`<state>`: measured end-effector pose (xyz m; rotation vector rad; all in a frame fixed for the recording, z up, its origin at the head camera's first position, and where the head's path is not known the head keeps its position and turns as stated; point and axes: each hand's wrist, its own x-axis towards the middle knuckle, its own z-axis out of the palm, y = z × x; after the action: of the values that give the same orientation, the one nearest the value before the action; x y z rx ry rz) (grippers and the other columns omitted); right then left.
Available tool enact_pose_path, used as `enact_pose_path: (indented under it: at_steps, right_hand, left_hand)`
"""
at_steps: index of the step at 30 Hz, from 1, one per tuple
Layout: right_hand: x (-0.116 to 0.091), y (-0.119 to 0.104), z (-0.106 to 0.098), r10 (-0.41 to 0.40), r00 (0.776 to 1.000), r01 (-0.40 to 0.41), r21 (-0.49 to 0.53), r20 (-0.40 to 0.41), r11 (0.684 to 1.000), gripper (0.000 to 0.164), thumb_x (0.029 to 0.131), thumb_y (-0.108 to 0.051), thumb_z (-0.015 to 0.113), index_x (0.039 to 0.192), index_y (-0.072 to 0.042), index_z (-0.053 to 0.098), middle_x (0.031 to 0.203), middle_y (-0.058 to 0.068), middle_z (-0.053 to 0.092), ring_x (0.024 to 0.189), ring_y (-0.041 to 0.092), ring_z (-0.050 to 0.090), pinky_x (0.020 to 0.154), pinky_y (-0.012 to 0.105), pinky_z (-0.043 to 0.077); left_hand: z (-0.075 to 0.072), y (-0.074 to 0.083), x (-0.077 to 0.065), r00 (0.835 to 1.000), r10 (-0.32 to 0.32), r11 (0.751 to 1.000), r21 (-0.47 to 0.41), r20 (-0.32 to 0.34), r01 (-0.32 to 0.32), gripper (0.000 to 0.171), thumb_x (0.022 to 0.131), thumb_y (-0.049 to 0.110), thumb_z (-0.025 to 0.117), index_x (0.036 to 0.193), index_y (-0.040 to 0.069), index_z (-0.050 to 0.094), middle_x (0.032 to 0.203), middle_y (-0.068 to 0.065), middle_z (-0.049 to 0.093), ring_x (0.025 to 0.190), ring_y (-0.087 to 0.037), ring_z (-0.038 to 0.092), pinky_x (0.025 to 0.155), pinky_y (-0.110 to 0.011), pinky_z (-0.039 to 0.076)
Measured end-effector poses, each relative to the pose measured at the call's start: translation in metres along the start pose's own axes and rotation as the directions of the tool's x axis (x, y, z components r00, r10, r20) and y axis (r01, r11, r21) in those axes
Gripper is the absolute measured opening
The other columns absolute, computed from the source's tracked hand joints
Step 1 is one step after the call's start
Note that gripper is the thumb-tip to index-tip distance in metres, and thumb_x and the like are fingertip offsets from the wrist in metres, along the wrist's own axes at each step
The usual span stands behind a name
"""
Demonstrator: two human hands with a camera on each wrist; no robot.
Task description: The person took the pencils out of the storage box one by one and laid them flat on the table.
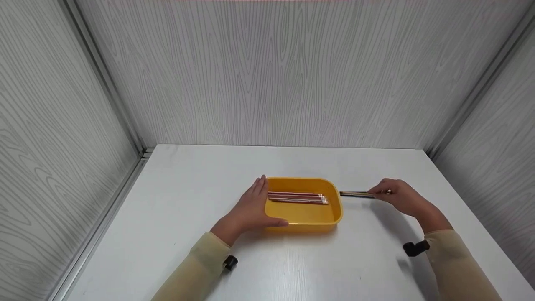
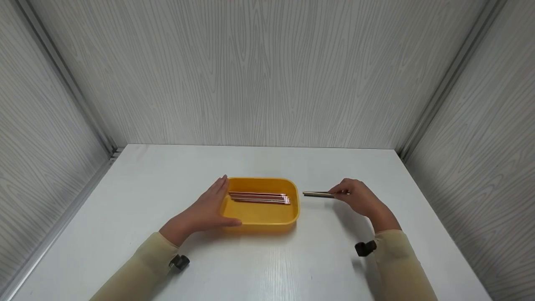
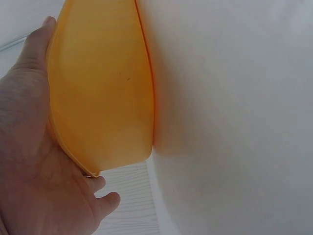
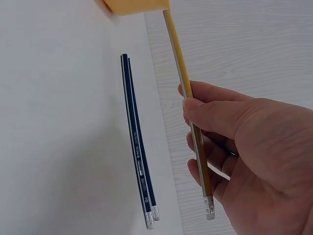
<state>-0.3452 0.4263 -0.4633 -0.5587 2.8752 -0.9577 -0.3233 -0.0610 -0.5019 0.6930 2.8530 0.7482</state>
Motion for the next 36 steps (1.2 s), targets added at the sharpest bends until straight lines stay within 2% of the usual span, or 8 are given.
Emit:
enact_pose_path:
  at_steps: [15, 23, 30, 36]
  right_hand:
    - [-0.003, 0.032, 0.014, 0.026, 0.995, -0.03, -0.04, -0.091, 0.999, 0.024, 0.102, 0.001, 0.077, 0.12, -0.01, 0.087, 0.11, 0.005, 0.076, 0.094, 0.019, 0.062, 0.077, 0.024, 0.052]
    - [-0.003, 0.036, 0.023, 0.028, 0.993, -0.035, -0.067, -0.112, 0.997, 0.025, 0.101, 0.004, 0.077, 0.116, -0.013, 0.088, 0.11, 0.004, 0.077, 0.101, 0.023, 0.064, 0.083, 0.025, 0.052]
    - [-0.001, 0.039, 0.031, 0.048, 0.992, -0.058, -0.088, -0.12, 0.994, 0.025, 0.1, 0.003, 0.078, 0.115, -0.014, 0.088, 0.11, 0.004, 0.076, 0.104, 0.023, 0.065, 0.09, 0.032, 0.053]
    - [0.001, 0.04, 0.033, 0.039, 0.991, -0.052, -0.096, -0.126, 0.994, 0.022, 0.099, 0.001, 0.08, 0.113, -0.014, 0.089, 0.109, 0.004, 0.076, 0.105, 0.025, 0.064, 0.091, 0.035, 0.053]
  left_hand:
    - [0.001, 0.002, -0.001, 1.0, 0.004, 1.0, -0.011, -0.006, -0.004, 0.149, 0.077, 0.087, 0.078, 0.177, 0.002, 0.007, 0.186, -0.011, -0.001, 0.172, -0.03, 0.002, 0.137, -0.05, 0.011]
    - [0.001, 0.0, -0.002, 1.0, 0.003, 1.0, -0.013, -0.003, -0.003, 0.151, 0.077, 0.089, 0.077, 0.177, 0.003, 0.005, 0.186, -0.012, -0.002, 0.172, -0.03, 0.001, 0.137, -0.049, 0.01]
    - [0.001, 0.001, -0.003, 1.0, -0.007, 1.0, -0.024, -0.005, 0.007, 0.151, 0.076, 0.087, 0.079, 0.177, 0.003, 0.005, 0.186, -0.011, -0.001, 0.172, -0.03, 0.001, 0.137, -0.05, 0.01]
    - [0.001, 0.001, -0.002, 1.0, -0.01, 1.0, -0.021, -0.011, 0.01, 0.151, 0.075, 0.088, 0.079, 0.177, 0.004, 0.006, 0.186, -0.011, 0.0, 0.172, -0.03, 0.002, 0.137, -0.05, 0.011]
